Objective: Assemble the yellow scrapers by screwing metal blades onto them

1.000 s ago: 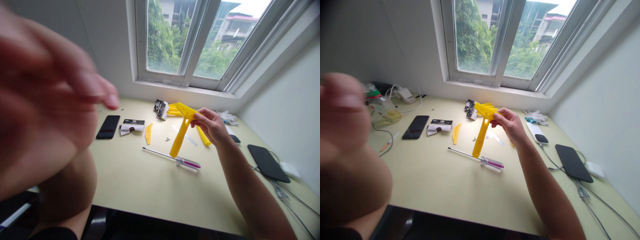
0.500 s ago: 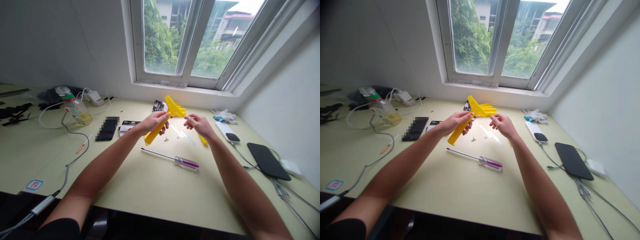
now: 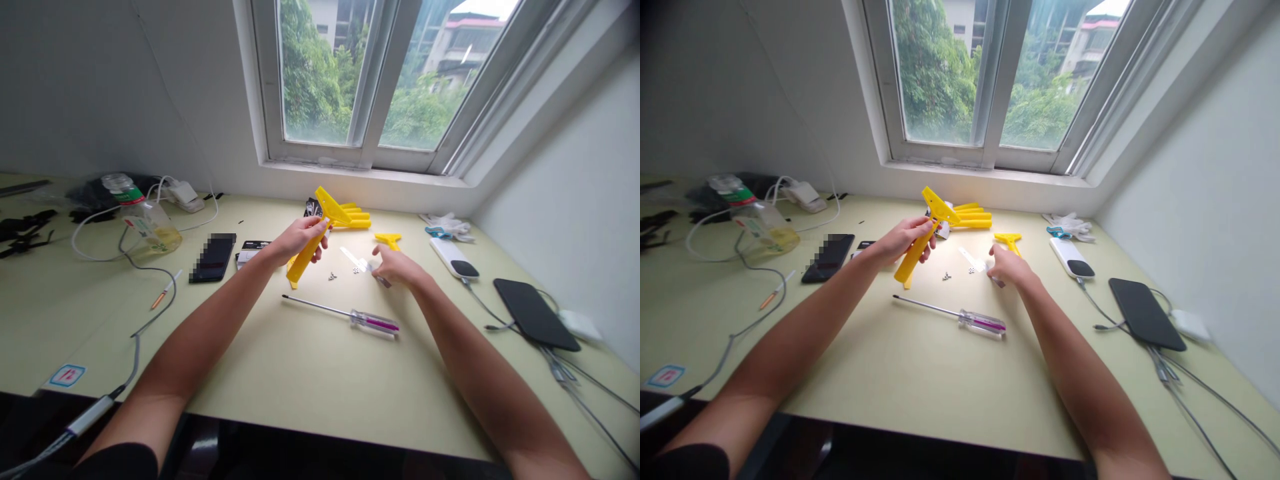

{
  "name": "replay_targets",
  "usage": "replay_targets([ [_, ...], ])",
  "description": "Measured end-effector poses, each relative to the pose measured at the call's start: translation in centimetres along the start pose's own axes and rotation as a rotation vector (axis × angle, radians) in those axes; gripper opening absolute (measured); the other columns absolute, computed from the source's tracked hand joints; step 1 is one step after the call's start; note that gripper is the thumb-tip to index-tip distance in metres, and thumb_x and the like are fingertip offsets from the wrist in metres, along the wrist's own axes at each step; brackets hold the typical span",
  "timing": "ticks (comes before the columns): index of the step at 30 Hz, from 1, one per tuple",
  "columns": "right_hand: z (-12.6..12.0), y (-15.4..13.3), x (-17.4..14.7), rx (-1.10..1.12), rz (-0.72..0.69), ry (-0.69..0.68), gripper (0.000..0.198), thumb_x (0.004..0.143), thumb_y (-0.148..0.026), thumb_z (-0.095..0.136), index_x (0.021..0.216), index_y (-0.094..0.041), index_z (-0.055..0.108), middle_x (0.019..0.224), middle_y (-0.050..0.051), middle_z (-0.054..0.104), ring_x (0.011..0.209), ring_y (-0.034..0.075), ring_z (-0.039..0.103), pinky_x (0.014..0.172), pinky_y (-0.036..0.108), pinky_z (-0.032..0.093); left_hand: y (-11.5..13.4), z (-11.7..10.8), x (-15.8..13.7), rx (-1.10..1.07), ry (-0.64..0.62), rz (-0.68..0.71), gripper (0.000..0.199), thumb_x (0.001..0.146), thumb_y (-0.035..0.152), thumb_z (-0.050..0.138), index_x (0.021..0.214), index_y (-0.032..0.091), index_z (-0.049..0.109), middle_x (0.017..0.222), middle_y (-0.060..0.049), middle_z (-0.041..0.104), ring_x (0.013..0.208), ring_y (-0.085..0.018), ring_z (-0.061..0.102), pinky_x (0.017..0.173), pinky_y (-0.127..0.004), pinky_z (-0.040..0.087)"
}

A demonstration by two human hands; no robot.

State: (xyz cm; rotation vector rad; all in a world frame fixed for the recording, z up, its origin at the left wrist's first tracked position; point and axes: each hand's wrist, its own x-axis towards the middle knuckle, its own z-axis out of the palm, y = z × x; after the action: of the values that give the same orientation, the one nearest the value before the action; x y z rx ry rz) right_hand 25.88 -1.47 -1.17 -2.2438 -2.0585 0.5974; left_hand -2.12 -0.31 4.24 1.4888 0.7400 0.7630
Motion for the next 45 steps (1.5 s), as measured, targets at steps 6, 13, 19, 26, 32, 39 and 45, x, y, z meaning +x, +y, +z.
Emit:
replay_targets([
  [6,0.0,0.8,0.7,0.037,-0.015,-0.048,0.062,0.068,-0.027,0.072,0.124,-0.011,0.054,0.094,0.009,0.068,0.077,0.019,0.063,0.06,0.026,0.044,0.2,0.4,-0.2,-0.018,0.003,-0.031,0.031,0.092,0.042,0.052,0.105,0.014,0.054,0.076,-0.004,0.06,0.053,-0.013,0.059,0.051,-0.029,0.051],
  [13,-0.3,0.8,0.8,0.037,-0.073,-0.145,0.012,0.072,-0.024,0.066,0.079,-0.016,0.072,0.078,0.004,0.07,0.072,0.017,0.063,0.059,0.025,0.043,0.1,0.6,-0.3,-0.008,-0.037,-0.057,0.029,0.091,0.04,0.053,0.103,0.014,0.053,0.079,-0.006,0.061,0.055,-0.014,0.06,0.053,-0.03,0.052],
  [19,-0.6,-0.3,-0.5,-0.053,-0.039,-0.028,0.039,0.065,-0.032,0.074,0.1,-0.017,0.068,0.088,0.009,0.069,0.085,0.027,0.062,0.06,0.03,0.041,-0.2,0.4,-0.1,0.025,-0.029,-0.064,0.031,0.09,0.043,0.054,0.104,0.015,0.053,0.079,-0.005,0.061,0.055,-0.014,0.06,0.053,-0.031,0.053],
  [26,0.0,-0.7,-0.8,-0.08,-0.028,-0.045,0.061,0.065,-0.024,0.07,0.122,-0.017,0.052,0.097,0.01,0.066,0.081,0.025,0.061,0.055,0.029,0.038,-0.4,0.7,-0.1,0.037,-0.056,-0.078,0.031,0.091,0.043,0.054,0.104,0.014,0.053,0.081,-0.006,0.061,0.057,-0.015,0.061,0.053,-0.031,0.053],
  [32,-0.1,0.2,0.0,-0.015,-0.048,-0.102,0.065,0.061,-0.028,0.073,0.122,-0.014,0.053,0.091,0.008,0.067,0.074,0.02,0.061,0.053,0.026,0.04,-0.7,0.9,0.0,0.016,-0.071,-0.083,0.036,0.089,0.046,0.056,0.105,0.014,0.053,0.079,-0.006,0.061,0.055,-0.013,0.06,0.052,-0.029,0.052],
  [39,-0.2,-0.5,-0.1,0.054,-0.117,-0.179,0.008,0.062,-0.023,0.069,0.066,-0.016,0.067,0.063,0.002,0.064,0.064,0.017,0.058,0.055,0.025,0.04,-1.1,1.2,0.1,-0.003,-0.106,-0.111,0.039,0.086,0.049,0.059,0.103,0.015,0.053,0.079,-0.005,0.062,0.055,-0.013,0.06,0.052,-0.029,0.052],
  [45,-3.7,-0.3,-2.2,0.212,-0.215,-0.01,0.018,0.074,-0.036,0.067,0.073,-0.018,0.064,0.072,0.003,0.067,0.067,0.016,0.059,0.058,0.026,0.041,-1.1,1.2,0.1,0.059,-0.195,-0.148,0.042,0.085,0.053,0.06,0.102,0.015,0.053,0.079,-0.005,0.061,0.056,-0.014,0.061,0.052,-0.029,0.053],
])
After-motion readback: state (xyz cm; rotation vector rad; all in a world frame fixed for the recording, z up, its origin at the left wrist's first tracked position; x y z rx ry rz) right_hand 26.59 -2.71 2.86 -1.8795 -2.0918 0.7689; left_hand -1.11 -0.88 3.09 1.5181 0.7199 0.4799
